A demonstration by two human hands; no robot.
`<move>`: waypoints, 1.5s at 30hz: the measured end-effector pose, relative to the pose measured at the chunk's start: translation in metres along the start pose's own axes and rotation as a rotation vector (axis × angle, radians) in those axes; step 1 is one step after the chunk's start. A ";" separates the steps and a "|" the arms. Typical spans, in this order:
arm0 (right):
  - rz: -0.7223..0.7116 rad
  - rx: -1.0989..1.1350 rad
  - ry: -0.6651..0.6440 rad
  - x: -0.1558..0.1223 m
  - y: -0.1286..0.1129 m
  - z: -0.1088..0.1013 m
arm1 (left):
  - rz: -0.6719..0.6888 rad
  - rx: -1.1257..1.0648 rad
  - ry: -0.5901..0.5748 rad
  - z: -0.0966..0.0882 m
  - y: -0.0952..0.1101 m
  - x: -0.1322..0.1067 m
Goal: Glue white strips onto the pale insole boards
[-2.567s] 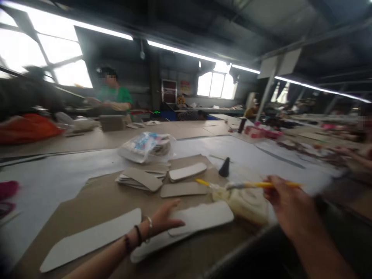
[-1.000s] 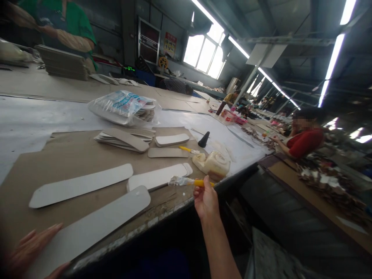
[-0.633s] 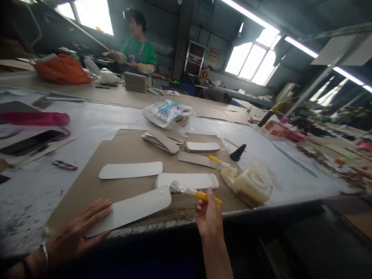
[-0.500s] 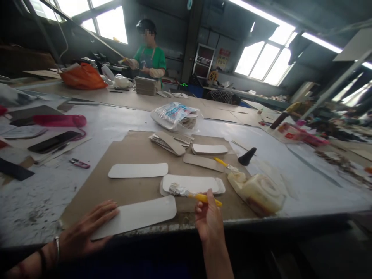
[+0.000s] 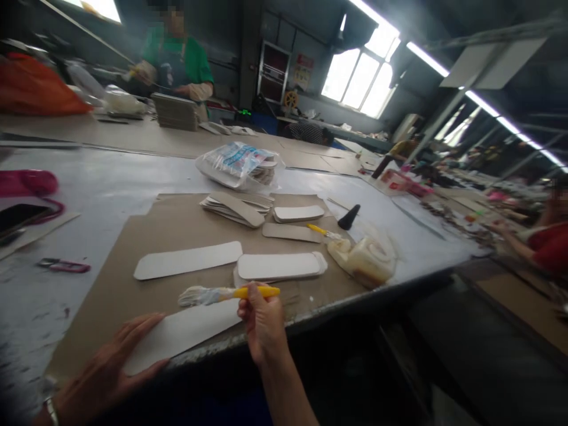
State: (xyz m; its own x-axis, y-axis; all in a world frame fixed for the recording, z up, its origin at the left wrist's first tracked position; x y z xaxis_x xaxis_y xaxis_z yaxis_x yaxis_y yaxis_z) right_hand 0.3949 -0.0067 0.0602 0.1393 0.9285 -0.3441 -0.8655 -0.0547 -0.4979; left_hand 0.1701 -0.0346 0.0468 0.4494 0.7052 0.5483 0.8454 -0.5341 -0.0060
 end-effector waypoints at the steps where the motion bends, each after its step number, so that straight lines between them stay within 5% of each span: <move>1: -0.012 0.001 0.024 -0.002 0.003 0.000 | -0.008 -0.020 0.014 0.000 -0.002 0.000; 11: -0.212 -0.226 0.201 -0.028 0.020 -0.012 | -0.101 -0.210 -0.098 -0.008 -0.032 -0.017; 19: -0.279 -0.237 0.230 -0.042 0.042 -0.007 | -0.065 -0.250 0.005 -0.025 -0.028 -0.029; 35: -0.244 -0.488 0.158 -0.048 0.050 0.014 | -0.055 -0.292 -0.002 -0.027 -0.029 -0.028; 40: -0.356 -0.783 0.039 -0.054 0.048 0.032 | -0.044 -0.322 0.013 -0.031 -0.028 -0.027; 45: -0.448 -0.957 0.075 -0.056 0.049 0.033 | -0.052 -0.357 -0.002 -0.032 -0.028 -0.027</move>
State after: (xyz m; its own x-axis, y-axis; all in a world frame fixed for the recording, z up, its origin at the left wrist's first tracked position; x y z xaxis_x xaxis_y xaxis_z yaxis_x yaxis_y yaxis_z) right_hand 0.3291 -0.0493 0.0810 0.4098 0.9121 -0.0056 0.0076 -0.0096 -0.9999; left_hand 0.1252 -0.0535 0.0589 0.4094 0.7361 0.5390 0.7129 -0.6268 0.3146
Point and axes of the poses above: each hand's wrist, its own x-axis towards the middle knuckle, its own z-axis out of the palm, y = z × x, the point moved 9 cm from there along x, towards the middle knuckle, and after that the axes turned 13 degrees about x, right-handed, at the moved point
